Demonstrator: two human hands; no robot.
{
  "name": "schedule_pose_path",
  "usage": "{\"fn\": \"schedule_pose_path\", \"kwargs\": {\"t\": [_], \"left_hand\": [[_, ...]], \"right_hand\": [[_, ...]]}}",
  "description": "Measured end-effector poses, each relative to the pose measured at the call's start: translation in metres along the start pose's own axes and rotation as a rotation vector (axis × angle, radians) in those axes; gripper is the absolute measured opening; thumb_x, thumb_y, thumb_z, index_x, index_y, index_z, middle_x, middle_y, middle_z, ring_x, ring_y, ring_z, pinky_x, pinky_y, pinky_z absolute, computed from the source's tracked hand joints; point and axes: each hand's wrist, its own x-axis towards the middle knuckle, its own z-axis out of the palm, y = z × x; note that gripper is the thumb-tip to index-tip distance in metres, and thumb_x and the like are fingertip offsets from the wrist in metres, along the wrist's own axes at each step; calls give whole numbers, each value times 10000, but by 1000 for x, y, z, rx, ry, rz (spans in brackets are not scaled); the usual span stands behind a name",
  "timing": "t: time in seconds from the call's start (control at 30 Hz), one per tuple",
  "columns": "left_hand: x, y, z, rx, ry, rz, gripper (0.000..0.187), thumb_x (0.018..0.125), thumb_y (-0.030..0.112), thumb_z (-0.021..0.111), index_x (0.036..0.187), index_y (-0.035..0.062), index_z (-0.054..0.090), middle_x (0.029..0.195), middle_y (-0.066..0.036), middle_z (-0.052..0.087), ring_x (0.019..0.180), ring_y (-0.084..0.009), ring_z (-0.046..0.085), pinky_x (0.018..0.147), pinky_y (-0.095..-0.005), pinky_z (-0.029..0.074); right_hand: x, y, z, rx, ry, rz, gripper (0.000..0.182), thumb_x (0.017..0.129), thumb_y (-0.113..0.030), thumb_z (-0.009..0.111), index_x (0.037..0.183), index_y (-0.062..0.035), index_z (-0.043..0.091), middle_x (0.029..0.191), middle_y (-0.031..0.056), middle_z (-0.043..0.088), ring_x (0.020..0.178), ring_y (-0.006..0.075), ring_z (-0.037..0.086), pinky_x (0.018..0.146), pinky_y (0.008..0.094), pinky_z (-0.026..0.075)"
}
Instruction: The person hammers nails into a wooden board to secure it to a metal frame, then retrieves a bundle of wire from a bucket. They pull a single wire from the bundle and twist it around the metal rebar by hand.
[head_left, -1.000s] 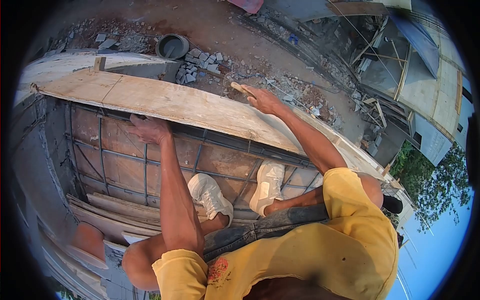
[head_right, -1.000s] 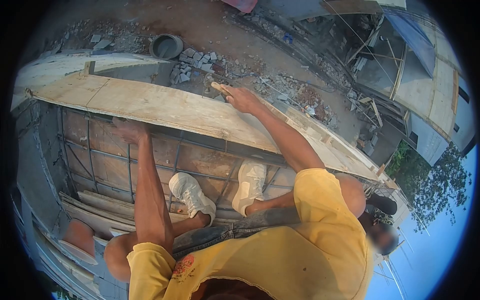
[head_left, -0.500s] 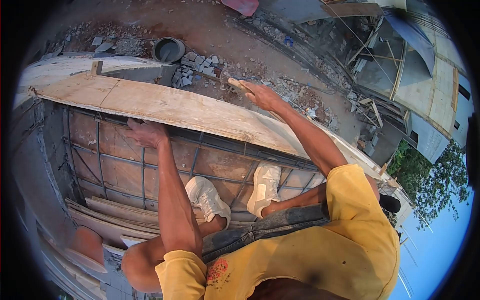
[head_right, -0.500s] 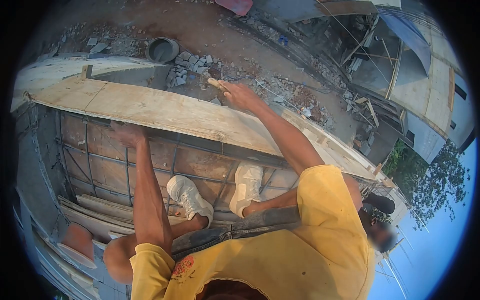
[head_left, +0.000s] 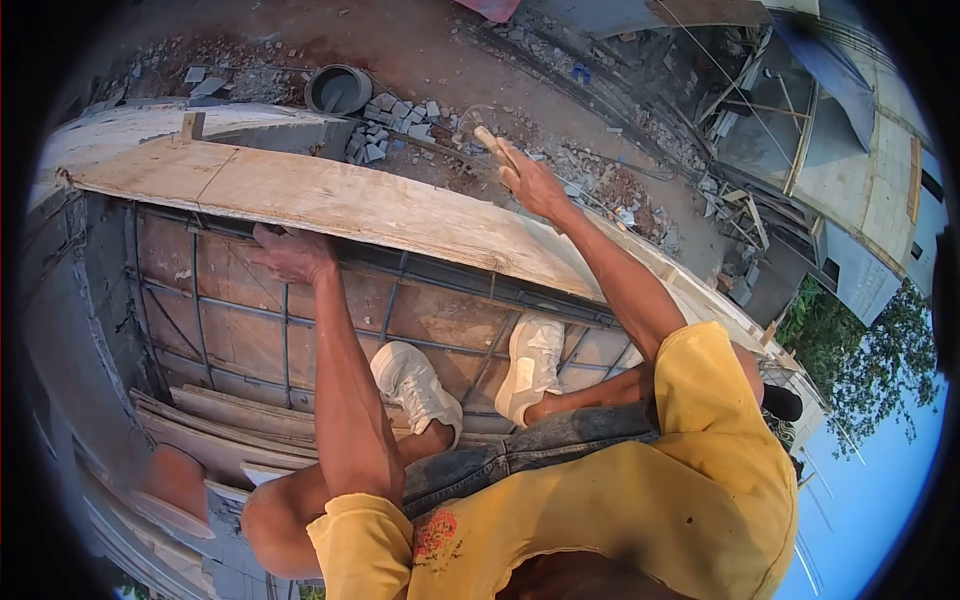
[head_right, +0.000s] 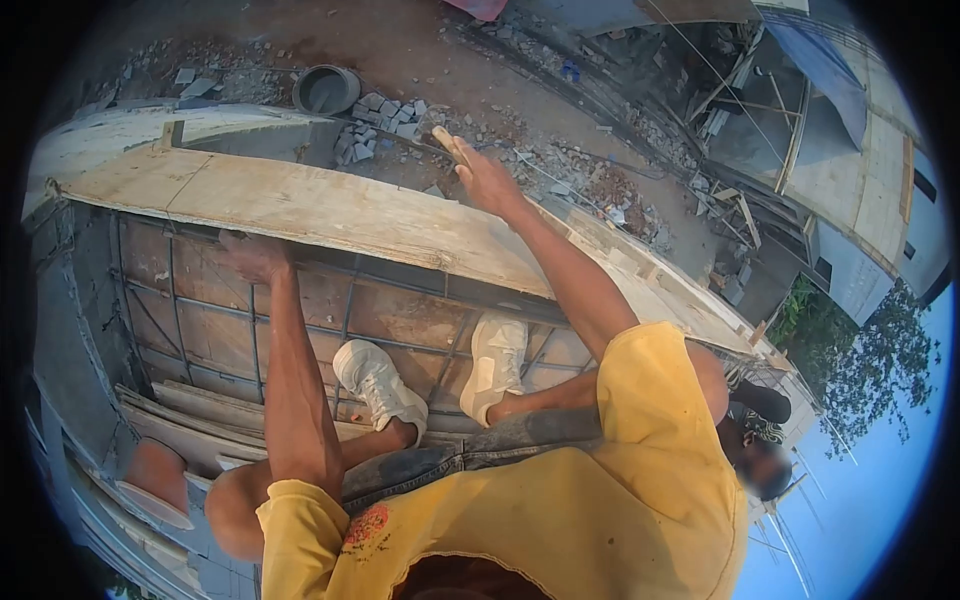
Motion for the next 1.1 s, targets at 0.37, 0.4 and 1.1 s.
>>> {"fn": "schedule_pose_path", "kwargs": {"t": [0.37, 0.4, 1.1], "left_hand": [[4, 20, -2, -31, 16, 30, 476, 908, 406, 626, 1214, 44, 582, 1117, -233, 493, 937, -440, 621, 775, -578, 465], [-3, 7, -8, 0, -1, 33, 469, 910, 399, 625, 1215, 45, 582, 1116, -233, 495, 943, -441, 622, 781, -578, 465], [1, -4, 6, 29, 11, 6, 515, 927, 456, 601, 1242, 50, 583, 1133, -210, 483, 961, -410, 619, 778, -555, 458]], "right_hand": [[5, 10, 29, -74, -114, -57, 597, 992, -282, 508, 1542, -147, 317, 1076, 271, 668, 978, 434, 648, 860, 513, 473], [-6, 18, 36, -20, -42, -94, 596, 988, -284, 506, 1535, -131, 326, 1044, 267, 676, 957, 442, 649, 855, 517, 472], [13, -62, -62, 288, 184, 465, 550, 1028, -323, 435, 1538, -151, 321, 1154, 281, 652, 1038, 450, 632, 930, 529, 457]]}}
